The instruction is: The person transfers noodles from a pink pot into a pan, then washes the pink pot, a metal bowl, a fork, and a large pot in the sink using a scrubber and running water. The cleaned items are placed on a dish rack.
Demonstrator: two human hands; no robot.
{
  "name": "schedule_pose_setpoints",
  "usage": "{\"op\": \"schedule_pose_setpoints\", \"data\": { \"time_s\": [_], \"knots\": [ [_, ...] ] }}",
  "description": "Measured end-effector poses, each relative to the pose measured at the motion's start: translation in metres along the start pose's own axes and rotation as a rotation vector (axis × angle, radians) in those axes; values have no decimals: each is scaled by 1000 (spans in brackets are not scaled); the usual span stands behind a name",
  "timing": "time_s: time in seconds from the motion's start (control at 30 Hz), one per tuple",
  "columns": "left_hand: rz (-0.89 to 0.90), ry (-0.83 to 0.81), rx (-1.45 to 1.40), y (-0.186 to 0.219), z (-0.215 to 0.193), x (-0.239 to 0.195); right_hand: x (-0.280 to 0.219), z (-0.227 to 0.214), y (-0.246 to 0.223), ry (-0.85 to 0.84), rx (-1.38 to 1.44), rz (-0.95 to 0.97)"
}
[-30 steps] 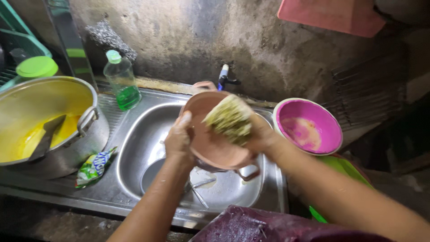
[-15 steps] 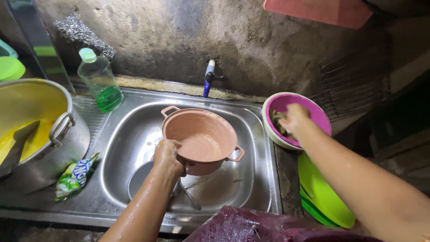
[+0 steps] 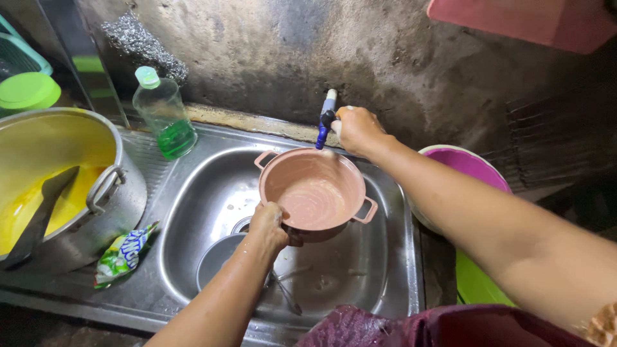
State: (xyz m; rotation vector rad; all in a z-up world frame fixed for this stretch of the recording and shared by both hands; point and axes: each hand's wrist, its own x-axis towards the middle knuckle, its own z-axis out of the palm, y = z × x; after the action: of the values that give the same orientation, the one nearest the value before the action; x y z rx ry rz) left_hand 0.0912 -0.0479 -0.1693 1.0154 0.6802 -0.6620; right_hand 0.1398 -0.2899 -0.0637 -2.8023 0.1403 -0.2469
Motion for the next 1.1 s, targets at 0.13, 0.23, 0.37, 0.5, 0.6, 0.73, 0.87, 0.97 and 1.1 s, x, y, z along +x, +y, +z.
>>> {"op": "schedule_pose_setpoints", "data": {
  "time_s": [0.13,0.23,0.37,0.5,0.6,0.73,0.87,0.97,1.1],
  "knots": [
    [27,-16,38,1,8,5,2,12,-3,47,-114,114],
    [-11,-44,42,-3,22,8,-4,30,6,168,-26,37],
    [-42,-52,82,-6,28,20,-26,65,19,358,365,131],
    [-22,-88,78,-13,19,40,-45,122,25,-15,1253,758],
    [109,-195,52,-19,20,46,-50,161,22,-30,1012,586],
    [161,-230,19,-15,23,25,-41,189,34,-344,918,314],
    [-73,-102,88,-3,35,-6,-18,196,52,-237,1233,951],
    [-66,-132,109,1,49,-19,-1,198,50,-301,1536,1104],
    [-77,-177,90,8,56,-18,3,191,41,-245,1493,1000]
  ]
}}
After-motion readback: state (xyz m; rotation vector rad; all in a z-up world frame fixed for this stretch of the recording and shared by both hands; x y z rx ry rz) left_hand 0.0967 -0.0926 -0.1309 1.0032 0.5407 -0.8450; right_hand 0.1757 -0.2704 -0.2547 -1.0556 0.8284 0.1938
